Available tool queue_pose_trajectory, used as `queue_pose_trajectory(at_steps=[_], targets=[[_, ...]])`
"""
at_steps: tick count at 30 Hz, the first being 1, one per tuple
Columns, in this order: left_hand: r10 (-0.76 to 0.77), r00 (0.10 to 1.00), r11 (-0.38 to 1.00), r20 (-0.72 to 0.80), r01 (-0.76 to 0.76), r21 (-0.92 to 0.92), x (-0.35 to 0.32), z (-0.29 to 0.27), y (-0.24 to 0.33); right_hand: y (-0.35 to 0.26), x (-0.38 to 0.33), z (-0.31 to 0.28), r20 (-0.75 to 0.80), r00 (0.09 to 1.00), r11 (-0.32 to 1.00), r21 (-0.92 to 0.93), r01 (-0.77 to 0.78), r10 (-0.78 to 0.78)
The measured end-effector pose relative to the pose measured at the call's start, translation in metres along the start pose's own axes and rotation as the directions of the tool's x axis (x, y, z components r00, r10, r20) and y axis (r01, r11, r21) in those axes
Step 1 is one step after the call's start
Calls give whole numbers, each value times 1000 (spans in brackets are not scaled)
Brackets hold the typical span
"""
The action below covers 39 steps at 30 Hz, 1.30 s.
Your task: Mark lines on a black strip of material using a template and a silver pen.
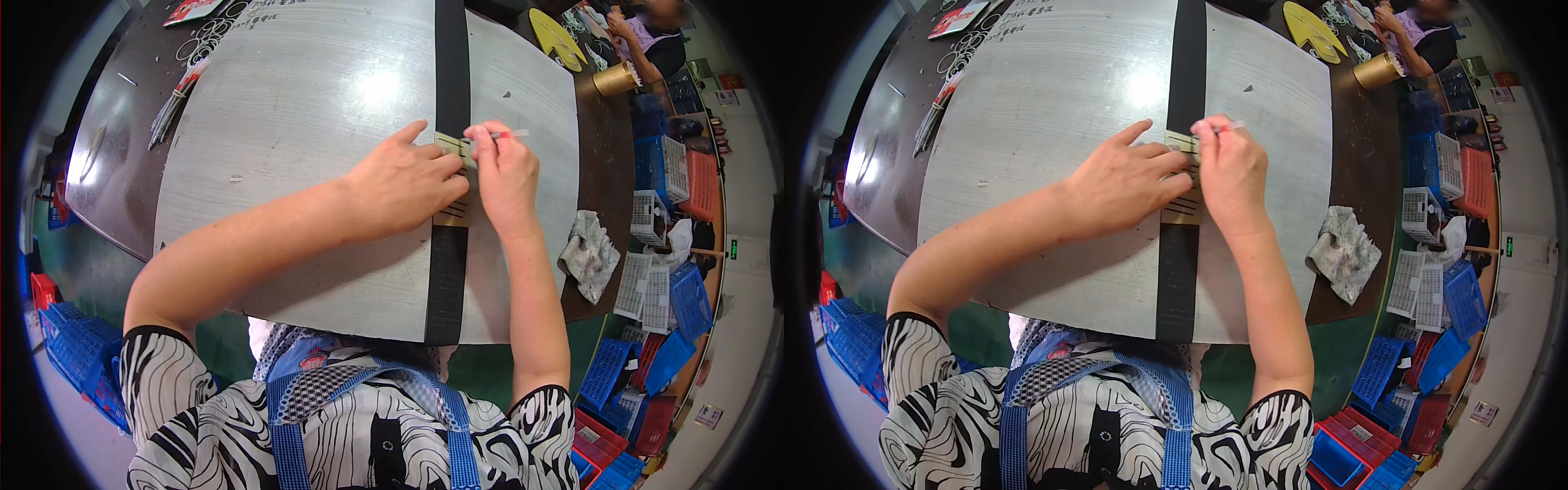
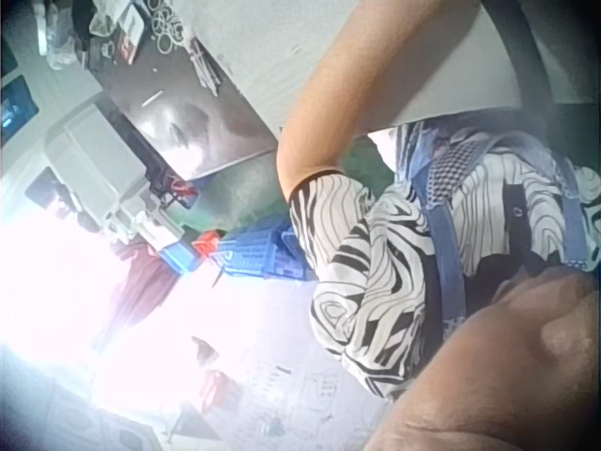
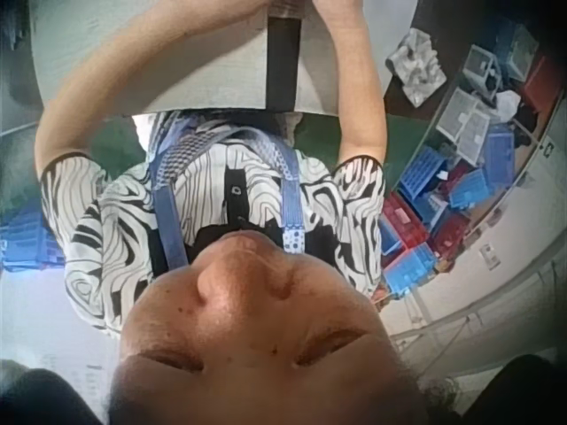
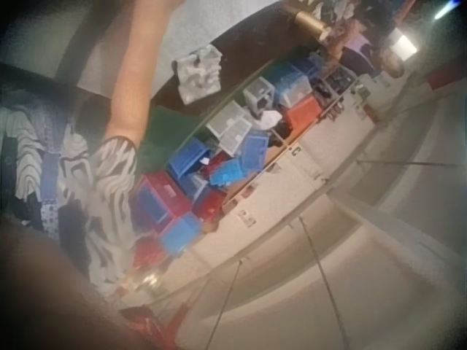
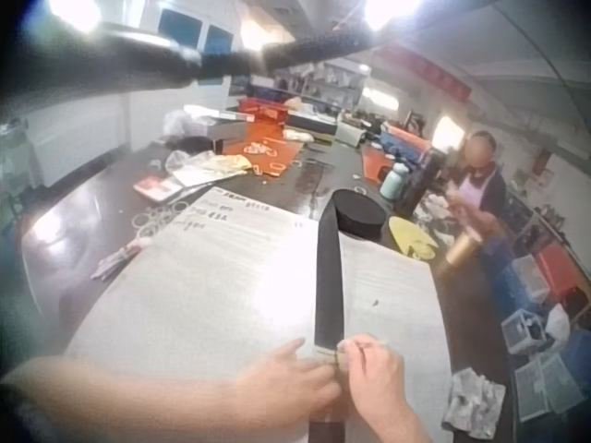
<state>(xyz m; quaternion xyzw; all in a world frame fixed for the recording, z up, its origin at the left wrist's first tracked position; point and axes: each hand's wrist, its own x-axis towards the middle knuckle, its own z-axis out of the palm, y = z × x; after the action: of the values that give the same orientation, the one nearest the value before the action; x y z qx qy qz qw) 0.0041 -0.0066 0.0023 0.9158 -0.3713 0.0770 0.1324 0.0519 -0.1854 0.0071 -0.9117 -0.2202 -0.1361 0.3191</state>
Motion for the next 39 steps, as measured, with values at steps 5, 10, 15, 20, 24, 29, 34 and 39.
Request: queue_pose_trajectory(at_steps=[5, 10, 15, 20, 24, 29, 34, 39], targets=[[127, 933, 985, 337, -159, 71, 59, -28, -16, 16, -4, -11, -21, 989, 988, 42, -148, 149], [113, 925, 990, 364, -135, 36, 66, -36, -30, 33, -12, -12, -78, 957, 932, 259, -252, 281], [-405, 912, 778, -63, 307, -548, 28, -19, -72, 19, -13, -9, -63, 889, 636, 722, -273, 454], [-346, 926, 826, -151, 224, -518, 42, 6, -92, 7, -14, 5, 43, 890, 518, 800, -303, 454], [-192, 963, 952, -188, 136, -273, 48, 15, -94, 7, -15, 11, 54, 884, 532, 781, -328, 465], [-120, 971, 976, -205, 78, -204, 47, 21, -100, 8, -14, 13, 35, 895, 562, 767, -310, 445], [-152, 978, 977, -139, 127, -173, 48, 17, -93, 3, -8, 11, 18, 950, 847, 448, -287, 312], [-96, 966, 989, -239, 66, -129, 46, 25, -98, 4, -2, 5, 10, 992, 970, 210, -122, 123]])
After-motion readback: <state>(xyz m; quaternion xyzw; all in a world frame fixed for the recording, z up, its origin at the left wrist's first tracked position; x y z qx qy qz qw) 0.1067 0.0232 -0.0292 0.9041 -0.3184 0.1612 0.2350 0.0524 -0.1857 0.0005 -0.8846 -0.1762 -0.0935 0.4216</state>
